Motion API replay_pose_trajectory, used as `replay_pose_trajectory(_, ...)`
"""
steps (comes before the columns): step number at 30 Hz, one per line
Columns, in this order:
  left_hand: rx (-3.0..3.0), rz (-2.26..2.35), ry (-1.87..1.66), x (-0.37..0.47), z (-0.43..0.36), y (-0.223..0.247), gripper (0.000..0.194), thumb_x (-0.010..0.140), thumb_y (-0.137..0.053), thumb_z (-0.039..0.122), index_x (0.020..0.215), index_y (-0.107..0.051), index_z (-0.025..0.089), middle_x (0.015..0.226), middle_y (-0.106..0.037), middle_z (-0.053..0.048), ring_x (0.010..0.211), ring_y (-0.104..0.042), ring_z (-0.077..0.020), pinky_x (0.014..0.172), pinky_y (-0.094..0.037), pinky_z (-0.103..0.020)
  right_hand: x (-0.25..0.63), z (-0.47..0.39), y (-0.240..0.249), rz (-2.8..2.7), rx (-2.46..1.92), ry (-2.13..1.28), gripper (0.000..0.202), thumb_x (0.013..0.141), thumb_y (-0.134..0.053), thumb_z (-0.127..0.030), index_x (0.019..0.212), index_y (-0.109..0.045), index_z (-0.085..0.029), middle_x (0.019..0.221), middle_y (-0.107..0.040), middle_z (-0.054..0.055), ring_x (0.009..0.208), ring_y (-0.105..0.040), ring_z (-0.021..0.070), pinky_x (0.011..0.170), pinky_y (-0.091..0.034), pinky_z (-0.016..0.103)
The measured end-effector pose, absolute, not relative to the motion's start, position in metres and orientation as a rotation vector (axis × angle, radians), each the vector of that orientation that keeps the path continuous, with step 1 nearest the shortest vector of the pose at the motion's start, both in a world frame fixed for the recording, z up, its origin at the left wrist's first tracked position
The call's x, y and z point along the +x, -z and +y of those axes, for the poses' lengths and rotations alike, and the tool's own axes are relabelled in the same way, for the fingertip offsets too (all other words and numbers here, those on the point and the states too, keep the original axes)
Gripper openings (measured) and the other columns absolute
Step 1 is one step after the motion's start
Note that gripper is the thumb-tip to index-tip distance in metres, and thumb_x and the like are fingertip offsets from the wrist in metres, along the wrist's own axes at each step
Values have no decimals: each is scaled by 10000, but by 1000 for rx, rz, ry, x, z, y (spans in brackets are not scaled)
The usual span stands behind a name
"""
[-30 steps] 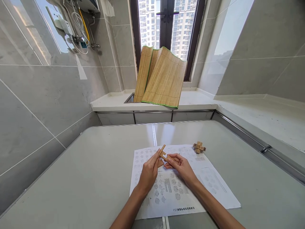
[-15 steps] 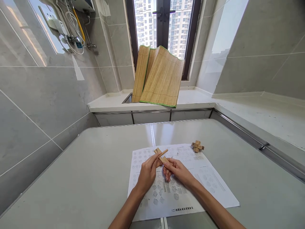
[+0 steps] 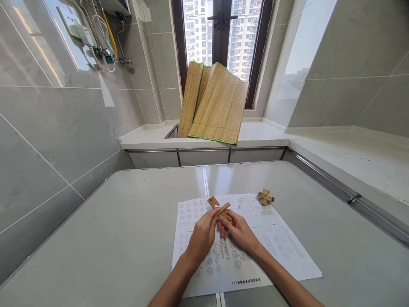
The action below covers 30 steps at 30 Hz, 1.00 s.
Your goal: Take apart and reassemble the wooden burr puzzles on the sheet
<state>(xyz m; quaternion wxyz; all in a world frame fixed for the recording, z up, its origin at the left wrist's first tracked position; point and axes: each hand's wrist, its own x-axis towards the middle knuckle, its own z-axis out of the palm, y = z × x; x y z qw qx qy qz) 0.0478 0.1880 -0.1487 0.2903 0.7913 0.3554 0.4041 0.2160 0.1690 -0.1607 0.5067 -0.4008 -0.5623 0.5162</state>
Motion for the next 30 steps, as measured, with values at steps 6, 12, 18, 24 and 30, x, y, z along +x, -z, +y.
replay_pose_trajectory(6, 2172, 965, -1065, 47, 187, 147, 372, 1065, -366, 252, 1396, -534, 284, 1318, -666, -70, 1228, -632, -223, 1046, -523, -409, 215, 171, 159, -1354, -981, -1258, 476, 924, -558, -684, 909, -604, -211, 762, -669, 28, 574, -616, 176, 595, -521, 335)
replay_pose_trajectory(12, 2302, 1229, -1117, 27, 199, 138, 398, 937, -598, 318, 1314, -503, 235, 1136, -650, -95, 1063, -637, -267, 927, -535, -435, 225, 179, 166, -1162, -1064, -1141, 548, 871, -594, -733, 966, -623, -194, 807, -685, 50, 555, -585, 156, 549, -494, 306)
replay_pose_trajectory(18, 2553, 1382, -827, 13, 207, 142, 323, 816, -733, 506, 862, -612, 210, 946, -610, -79, 928, -560, -286, 800, -479, -418, 234, 186, 177, -1128, -1195, -1003, 559, 878, -571, -741, 978, -618, -193, 821, -691, 62, 537, -559, 157, 520, -462, 298)
replay_pose_trajectory(24, 2413, 1377, -795, 18, 205, 140, 297, 978, -533, 463, 803, -564, 225, 841, -640, -48, 798, -586, -243, 715, -423, -347, 234, 183, 175, -1243, -1250, -906, 509, 927, -527, -705, 1001, -621, -210, 818, -704, 63, 563, -589, 185, 559, -469, 309)
replay_pose_trajectory(30, 1678, 1193, -980, 28, 196, 125, 348, 1023, -381, 581, 1036, -490, 250, 607, -451, 71, 512, -440, -131, 526, -322, -242, 231, 176, 169, -1468, -1356, -685, 396, 1019, -431, -576, 919, -601, -232, 770, -702, 50, 590, -616, 209, 612, -456, 319)
